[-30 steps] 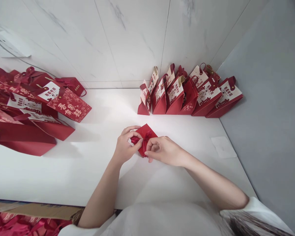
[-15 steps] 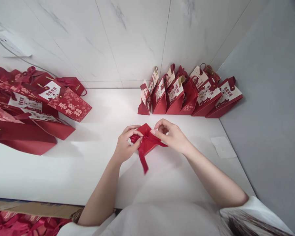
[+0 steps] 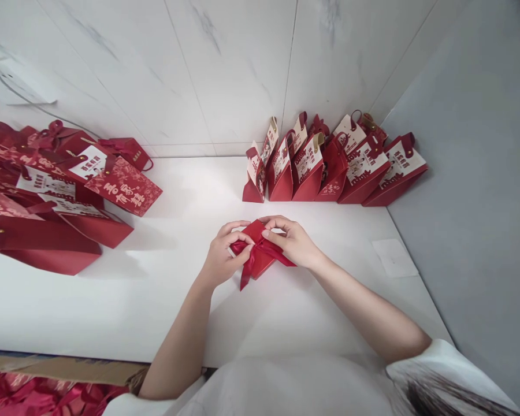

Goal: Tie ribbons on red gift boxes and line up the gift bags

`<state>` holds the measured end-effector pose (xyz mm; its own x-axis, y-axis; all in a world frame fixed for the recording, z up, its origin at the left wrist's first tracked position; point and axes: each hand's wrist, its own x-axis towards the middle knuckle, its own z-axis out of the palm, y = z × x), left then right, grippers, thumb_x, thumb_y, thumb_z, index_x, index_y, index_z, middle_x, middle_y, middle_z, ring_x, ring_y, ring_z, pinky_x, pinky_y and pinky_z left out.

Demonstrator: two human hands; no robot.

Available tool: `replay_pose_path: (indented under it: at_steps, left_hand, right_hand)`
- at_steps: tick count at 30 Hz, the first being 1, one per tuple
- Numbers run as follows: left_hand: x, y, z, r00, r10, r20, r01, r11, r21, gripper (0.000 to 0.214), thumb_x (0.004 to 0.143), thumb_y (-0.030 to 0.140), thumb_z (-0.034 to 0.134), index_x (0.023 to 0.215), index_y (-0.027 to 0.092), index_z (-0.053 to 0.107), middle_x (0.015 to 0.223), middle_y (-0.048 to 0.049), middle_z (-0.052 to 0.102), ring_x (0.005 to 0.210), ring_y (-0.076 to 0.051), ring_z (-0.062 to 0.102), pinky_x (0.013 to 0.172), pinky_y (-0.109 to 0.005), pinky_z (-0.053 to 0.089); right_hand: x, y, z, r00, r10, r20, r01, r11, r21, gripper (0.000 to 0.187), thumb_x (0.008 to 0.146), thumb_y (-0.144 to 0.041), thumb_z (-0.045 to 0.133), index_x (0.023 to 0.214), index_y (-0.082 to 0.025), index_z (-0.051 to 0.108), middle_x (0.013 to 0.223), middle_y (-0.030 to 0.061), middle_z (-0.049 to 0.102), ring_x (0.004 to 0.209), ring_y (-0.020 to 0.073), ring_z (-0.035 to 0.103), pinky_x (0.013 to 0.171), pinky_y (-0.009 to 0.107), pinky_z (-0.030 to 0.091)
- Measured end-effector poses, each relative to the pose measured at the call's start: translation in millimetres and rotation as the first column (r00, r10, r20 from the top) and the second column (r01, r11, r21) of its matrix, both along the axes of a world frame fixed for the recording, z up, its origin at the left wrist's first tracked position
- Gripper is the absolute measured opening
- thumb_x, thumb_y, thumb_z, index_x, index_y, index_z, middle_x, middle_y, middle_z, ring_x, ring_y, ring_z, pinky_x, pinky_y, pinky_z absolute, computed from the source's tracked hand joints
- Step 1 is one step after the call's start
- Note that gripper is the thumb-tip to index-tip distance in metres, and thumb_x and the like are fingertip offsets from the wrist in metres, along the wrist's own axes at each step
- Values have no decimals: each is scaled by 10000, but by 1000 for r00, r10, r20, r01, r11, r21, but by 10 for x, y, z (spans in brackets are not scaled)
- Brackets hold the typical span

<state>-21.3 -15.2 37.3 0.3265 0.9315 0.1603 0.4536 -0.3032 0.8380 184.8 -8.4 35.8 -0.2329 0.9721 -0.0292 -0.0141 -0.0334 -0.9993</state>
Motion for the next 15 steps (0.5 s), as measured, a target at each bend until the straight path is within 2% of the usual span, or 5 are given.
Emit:
replay_pose_path:
  at_steps: [5, 9, 12, 13, 15]
  left_hand:
    - [1, 1, 18, 999, -7, -35, 9, 999, 47, 108, 834, 173, 604, 869, 236, 684, 1321, -51, 578, 1199, -230, 587, 1002, -385, 500]
    - [10, -9, 18, 1000, 12, -25, -10, 999, 52, 105, 836, 173, 604, 871, 232, 682, 1302, -62, 586, 1204, -232, 588, 1015, -392, 496]
    - [18, -23, 15, 1000, 19, -13, -18, 998, 58, 96, 826, 161, 610, 855, 228, 671, 1292, -61, 586, 1191, -228, 596, 1008, -387, 498]
    - [20, -28, 16, 1000, 22, -11, -21, 998, 64, 93, 823, 158, 612, 851, 227, 666, 1287, -60, 588, 1197, -229, 592, 1009, -385, 496]
    - [24, -34, 22, 1000, 29, -8, -28, 997, 70, 82, 823, 162, 615, 847, 226, 660, 1278, -62, 591, 1200, -231, 588, 1010, -387, 492]
  right_hand:
    - [-48, -16, -57, 999, -53, -8, 53, 999, -11, 201, 850, -397, 654, 814, -200, 636, 1252, 92, 632, 1102, 230, 632, 934, 396, 498]
    - [-30, -17, -31, 998, -44, 44, 44, 999, 6, 205, 885, -411, 615, 863, -207, 618, 1260, 92, 629, 1083, 226, 641, 899, 391, 516]
    - [56, -26, 59, 982, -72, 173, 40, 983, 179, 129, 927, -351, 560, 956, -231, 599, 1276, 86, 608, 1130, 224, 617, 908, 402, 520]
    - [93, -31, 99, 969, -85, 234, 17, 960, 279, 99, 931, -310, 551, 973, -238, 604, 1283, 83, 599, 1174, 226, 593, 945, 415, 506]
    - [164, -45, 182, 922, -94, 375, -97, 882, 461, 116, 922, -223, 539, 980, -244, 638, 1311, 83, 575, 1264, 234, 529, 1032, 436, 456]
